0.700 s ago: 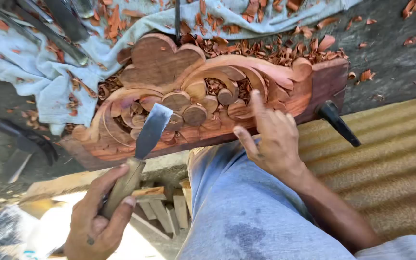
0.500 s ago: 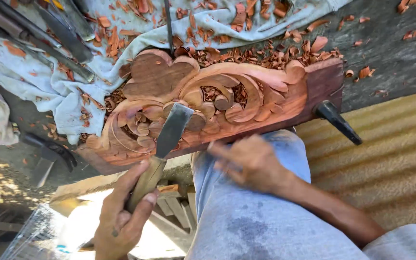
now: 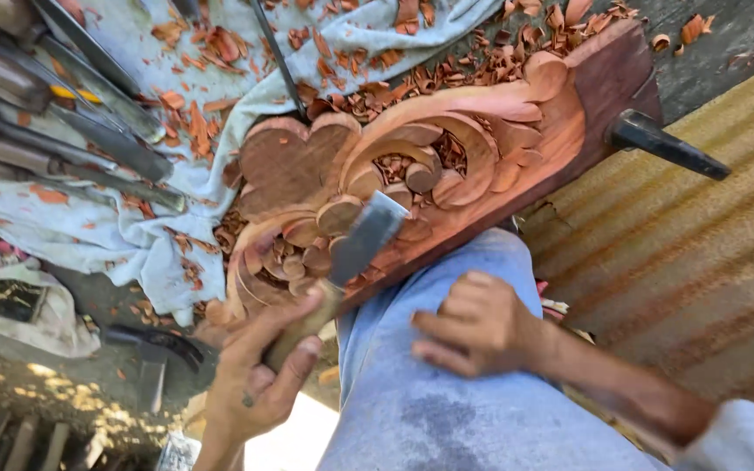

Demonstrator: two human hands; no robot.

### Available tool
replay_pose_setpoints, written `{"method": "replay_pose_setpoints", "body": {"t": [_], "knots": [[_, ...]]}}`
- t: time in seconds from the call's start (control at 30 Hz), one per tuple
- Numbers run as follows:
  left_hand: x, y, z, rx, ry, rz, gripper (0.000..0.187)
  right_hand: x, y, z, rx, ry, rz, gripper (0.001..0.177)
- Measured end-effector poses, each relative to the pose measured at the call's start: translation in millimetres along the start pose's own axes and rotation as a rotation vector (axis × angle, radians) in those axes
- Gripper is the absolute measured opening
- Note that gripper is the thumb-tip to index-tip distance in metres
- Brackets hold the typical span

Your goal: The recorder is using various chisels and a mallet to carve intricate floral patterns into a wooden panel.

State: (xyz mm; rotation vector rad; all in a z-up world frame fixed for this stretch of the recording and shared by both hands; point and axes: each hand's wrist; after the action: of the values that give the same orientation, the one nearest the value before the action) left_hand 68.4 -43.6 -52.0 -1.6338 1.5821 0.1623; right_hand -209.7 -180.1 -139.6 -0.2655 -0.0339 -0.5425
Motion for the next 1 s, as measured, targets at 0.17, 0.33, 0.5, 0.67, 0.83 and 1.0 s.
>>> {"method": "replay_pose_setpoints", "body": {"t": [0.17, 0.33, 0.5, 0.67, 0.83, 1.0], "knots": [[28, 20, -17, 0.002, 0.184, 0.153, 0.035, 70, 6, 15, 0.022, -0.149, -0.058, 0.058], [51, 30, -25, 0.023, 0.114, 0.202, 0.029, 62, 23, -44, -0.077, -0.217, 0.083, 0.072], [52, 30, -20, -0.007, 0.158, 0.110, 0.033, 73, 21, -57, -0.144, -0.315, 0.019, 0.070], [50, 30, -32, -0.041, 0.016, 0.150, 0.035, 78, 16, -60, -0.119, -0.303, 0.066, 0.065], [59, 22, -49, -0.017, -0.046, 0.187, 0.036, 82, 13, -61, -0.086, -0.269, 0.100, 0.061], [61, 19, -54, 0.025, -0.078, 0.173, 0.032, 85, 10, -64, -0.105, -0.275, 0.094, 0.054]]}}
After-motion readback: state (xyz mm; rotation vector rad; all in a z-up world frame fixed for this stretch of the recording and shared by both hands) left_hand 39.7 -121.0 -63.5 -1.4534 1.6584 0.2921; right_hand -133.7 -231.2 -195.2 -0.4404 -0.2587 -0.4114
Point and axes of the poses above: each hand's wrist, its own x-axis towards the middle knuckle, its own y-axis out of the palm, z = x × y, and after that the axes turned 14 degrees about x, right-handed
